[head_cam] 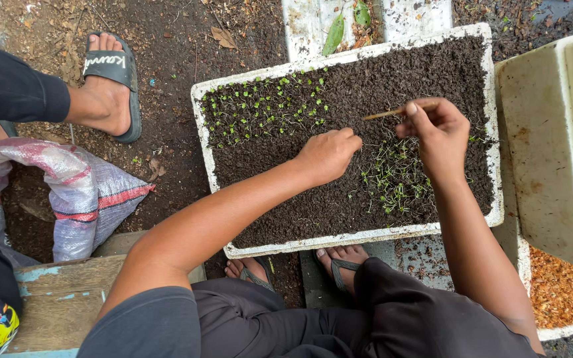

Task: The person uses a small wooden stick to make holes in the soil of a white tray and then places small green seedlings into the holes. The person repeats this process across the tray, carefully spacing the seedlings.

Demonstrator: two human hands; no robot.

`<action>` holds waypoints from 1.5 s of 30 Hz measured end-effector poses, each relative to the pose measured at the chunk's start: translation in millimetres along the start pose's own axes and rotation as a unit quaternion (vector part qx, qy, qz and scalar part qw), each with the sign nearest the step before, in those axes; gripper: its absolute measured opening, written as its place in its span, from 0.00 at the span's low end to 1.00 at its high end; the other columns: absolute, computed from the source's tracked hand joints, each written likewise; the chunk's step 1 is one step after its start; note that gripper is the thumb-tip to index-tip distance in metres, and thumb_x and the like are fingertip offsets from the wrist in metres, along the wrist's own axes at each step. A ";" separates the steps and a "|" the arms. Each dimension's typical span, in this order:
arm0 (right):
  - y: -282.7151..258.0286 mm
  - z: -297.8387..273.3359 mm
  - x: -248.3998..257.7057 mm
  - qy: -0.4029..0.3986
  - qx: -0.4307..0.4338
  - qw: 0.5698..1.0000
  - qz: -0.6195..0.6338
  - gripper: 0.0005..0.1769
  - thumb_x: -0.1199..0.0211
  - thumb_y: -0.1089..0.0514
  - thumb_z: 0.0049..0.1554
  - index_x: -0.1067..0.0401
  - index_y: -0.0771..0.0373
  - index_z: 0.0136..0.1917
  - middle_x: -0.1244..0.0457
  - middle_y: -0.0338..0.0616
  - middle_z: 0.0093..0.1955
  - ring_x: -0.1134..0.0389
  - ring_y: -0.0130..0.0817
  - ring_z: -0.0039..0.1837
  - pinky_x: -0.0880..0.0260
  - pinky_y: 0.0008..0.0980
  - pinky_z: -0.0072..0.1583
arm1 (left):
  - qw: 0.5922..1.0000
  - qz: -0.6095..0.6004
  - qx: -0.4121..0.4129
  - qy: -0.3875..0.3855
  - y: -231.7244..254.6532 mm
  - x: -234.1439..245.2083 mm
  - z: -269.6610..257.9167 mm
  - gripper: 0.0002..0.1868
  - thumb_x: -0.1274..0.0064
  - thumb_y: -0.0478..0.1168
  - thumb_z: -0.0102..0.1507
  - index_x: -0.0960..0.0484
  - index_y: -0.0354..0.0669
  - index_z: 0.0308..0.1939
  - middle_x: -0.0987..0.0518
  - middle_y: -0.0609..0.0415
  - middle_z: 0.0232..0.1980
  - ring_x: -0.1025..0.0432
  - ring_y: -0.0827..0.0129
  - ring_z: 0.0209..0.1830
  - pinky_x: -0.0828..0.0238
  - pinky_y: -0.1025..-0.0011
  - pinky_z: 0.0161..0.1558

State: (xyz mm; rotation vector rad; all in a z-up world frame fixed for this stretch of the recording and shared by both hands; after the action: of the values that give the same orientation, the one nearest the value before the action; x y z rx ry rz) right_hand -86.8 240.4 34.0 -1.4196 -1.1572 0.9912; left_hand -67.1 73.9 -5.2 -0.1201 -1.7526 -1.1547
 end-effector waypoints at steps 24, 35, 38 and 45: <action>43.5 -36.9 12.1 0.005 -0.142 0.990 0.011 0.07 0.38 0.64 0.65 0.30 0.73 0.51 0.31 0.59 0.47 0.28 0.34 0.35 0.21 0.28 0.35 | 0.996 0.072 -0.048 -0.026 14.9 2.1 21.7 0.04 0.55 0.34 0.70 0.25 0.42 0.43 0.33 0.54 0.38 0.24 0.58 0.39 0.21 0.63 0.35; 20.9 -34.3 15.1 0.034 -0.139 0.985 0.100 0.06 0.40 0.63 0.65 0.32 0.70 0.51 0.31 0.61 0.50 0.24 0.40 0.41 0.17 0.32 0.41 | 0.999 -0.047 0.028 0.006 -5.8 26.3 16.5 0.08 0.56 0.34 0.70 0.20 0.44 0.41 0.27 0.57 0.36 0.23 0.69 0.36 0.23 0.73 0.37; 9.4 -27.9 21.6 0.046 -0.127 0.981 0.138 0.04 0.44 0.63 0.66 0.34 0.67 0.54 0.31 0.59 0.51 0.23 0.44 0.47 0.15 0.38 0.47 | 0.991 -0.115 0.058 0.036 -2.8 54.4 10.7 0.04 0.51 0.34 0.68 0.21 0.43 0.39 0.26 0.54 0.36 0.23 0.60 0.37 0.24 0.64 0.38; 27.2 -10.5 -9.8 -0.080 -0.107 0.981 0.144 0.15 0.46 0.57 0.63 0.33 0.66 0.60 0.39 0.48 0.36 0.46 0.17 0.25 0.38 0.21 0.26 | 0.966 -0.217 0.090 0.105 15.9 102.9 -11.1 0.02 0.48 0.32 0.65 0.23 0.43 0.39 0.25 0.51 0.36 0.23 0.52 0.39 0.26 0.58 0.40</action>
State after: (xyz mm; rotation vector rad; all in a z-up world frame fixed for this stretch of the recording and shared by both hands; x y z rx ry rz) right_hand -74.6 227.9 8.7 -1.7391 -1.2265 1.2300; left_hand -102.7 33.0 84.3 0.5032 -1.7263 -1.2542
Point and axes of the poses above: each hand's wrist, its own z-axis towards the middle knuckle, its own x-axis out of the back of the hand, y = z × x, the point moved 10 cm from there along z, towards the middle knuckle
